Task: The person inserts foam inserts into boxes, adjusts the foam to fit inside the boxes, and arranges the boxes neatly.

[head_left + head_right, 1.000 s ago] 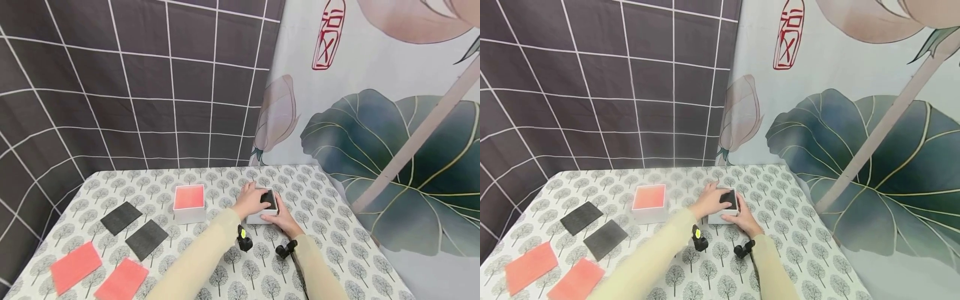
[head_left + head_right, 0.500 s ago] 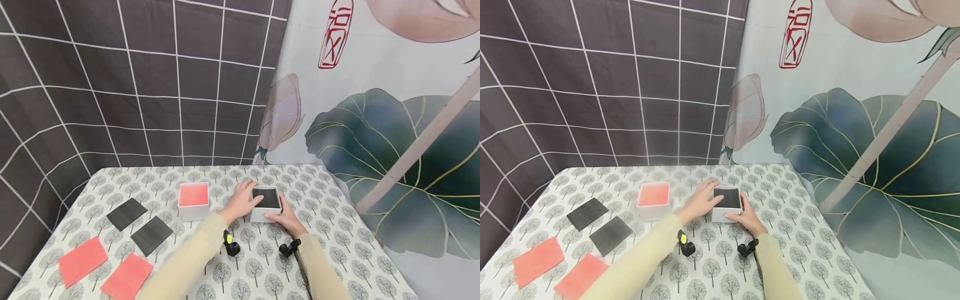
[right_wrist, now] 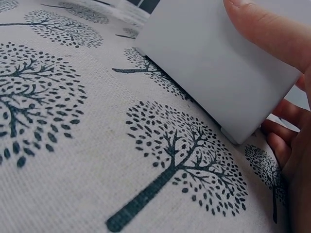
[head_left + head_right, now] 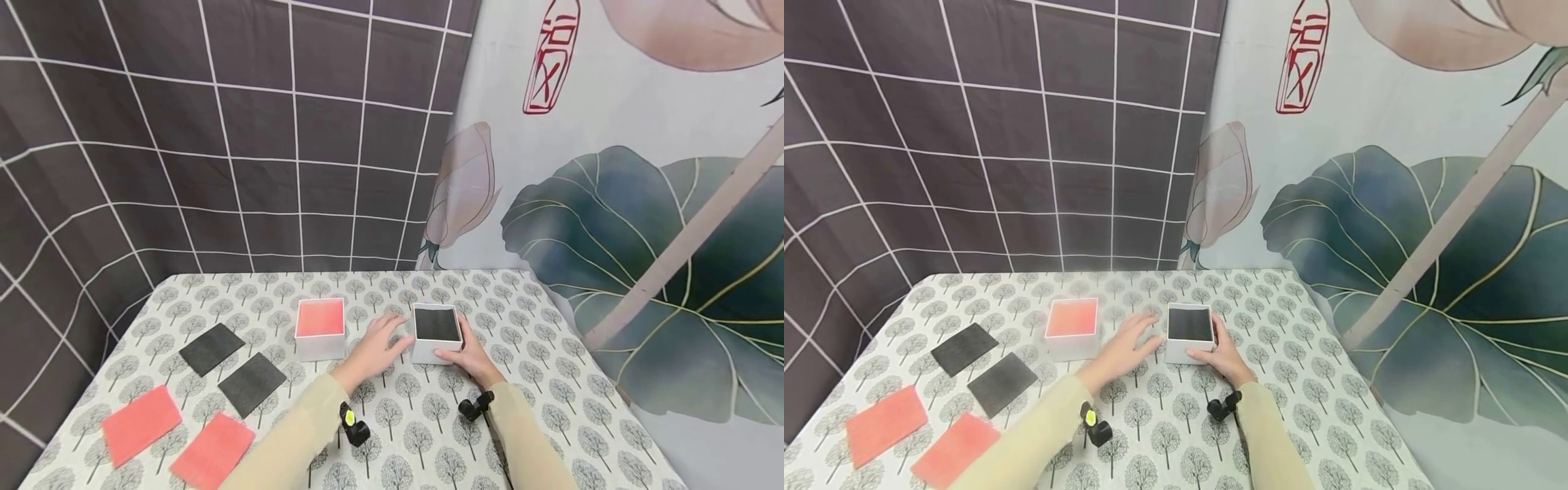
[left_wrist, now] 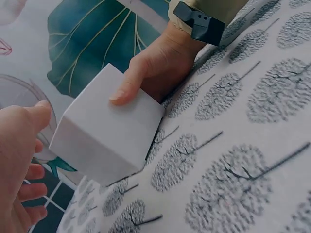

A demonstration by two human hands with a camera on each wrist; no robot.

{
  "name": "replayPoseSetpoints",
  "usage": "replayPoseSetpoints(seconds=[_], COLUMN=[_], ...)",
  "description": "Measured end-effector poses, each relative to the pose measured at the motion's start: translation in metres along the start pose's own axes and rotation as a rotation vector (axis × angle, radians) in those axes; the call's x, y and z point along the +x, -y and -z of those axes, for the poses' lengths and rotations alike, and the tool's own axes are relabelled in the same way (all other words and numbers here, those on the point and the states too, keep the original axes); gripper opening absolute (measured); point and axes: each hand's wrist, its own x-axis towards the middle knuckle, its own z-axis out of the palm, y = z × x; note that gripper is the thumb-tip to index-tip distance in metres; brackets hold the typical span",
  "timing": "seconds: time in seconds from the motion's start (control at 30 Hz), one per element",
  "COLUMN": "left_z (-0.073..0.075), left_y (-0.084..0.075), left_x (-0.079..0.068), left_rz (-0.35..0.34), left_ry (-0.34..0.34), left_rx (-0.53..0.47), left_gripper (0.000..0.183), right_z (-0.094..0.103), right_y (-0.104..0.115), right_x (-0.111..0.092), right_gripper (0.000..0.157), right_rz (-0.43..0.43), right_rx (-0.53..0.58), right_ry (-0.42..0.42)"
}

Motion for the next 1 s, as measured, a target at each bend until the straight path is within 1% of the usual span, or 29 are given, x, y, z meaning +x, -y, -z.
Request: replayPoseSetpoints(seconds=[0.07,0.17,0.27,0.43,0.67,0.77,0.9,1.0], left_z=[0.001,0.002,0.005,0.009,0.008,0.01,0.016,0.022], left_y=[0.003,0.005,0.006,0.009,0.017,0.02,0.021,0.022], left_x=[-0.005,-0.012,-0.019,-0.035,-0.059,-0.069,-0.085,-0.098], left_rz=[0.012,0.019,0.007,0.023,0.032,0.038,0.047,0.081], left_ry=[0.003,0.012,0.011,0.006,0.004,-0.004,-0.029,-0.064], left_rx=[0.005,0.012,0.015,-0.015,-0.035,-0.044,-0.064,-0.068], left_gripper=[0.056,0.056,0.055,0.052,0.052,0.052,0.051,0.051], right_z=[-0.002,-0.001,0.002,0.004,0.003,0.003,0.003,0.002], right_y=[0.007,0.007,-0.001,-0.018,-0.02,-0.02,-0.021,-0.021], right_x=[-0.002,-0.002,0.001,0.007,0.009,0.009,0.009,0.009], right_gripper=[0.099,0.1,0.102,0.103,0.102,0.101,0.101,0.101], right_rz=[0.007,0.013,0.008,0.006,0.043,0.055,0.051,0.043], right_rx=[-0.012,-0.019,-0.006,0.013,-0.015,-0.019,-0.012,-0.003], right_ry=[-0.003,-0.011,-0.015,-0.016,-0.02,-0.012,-0.012,-0.017])
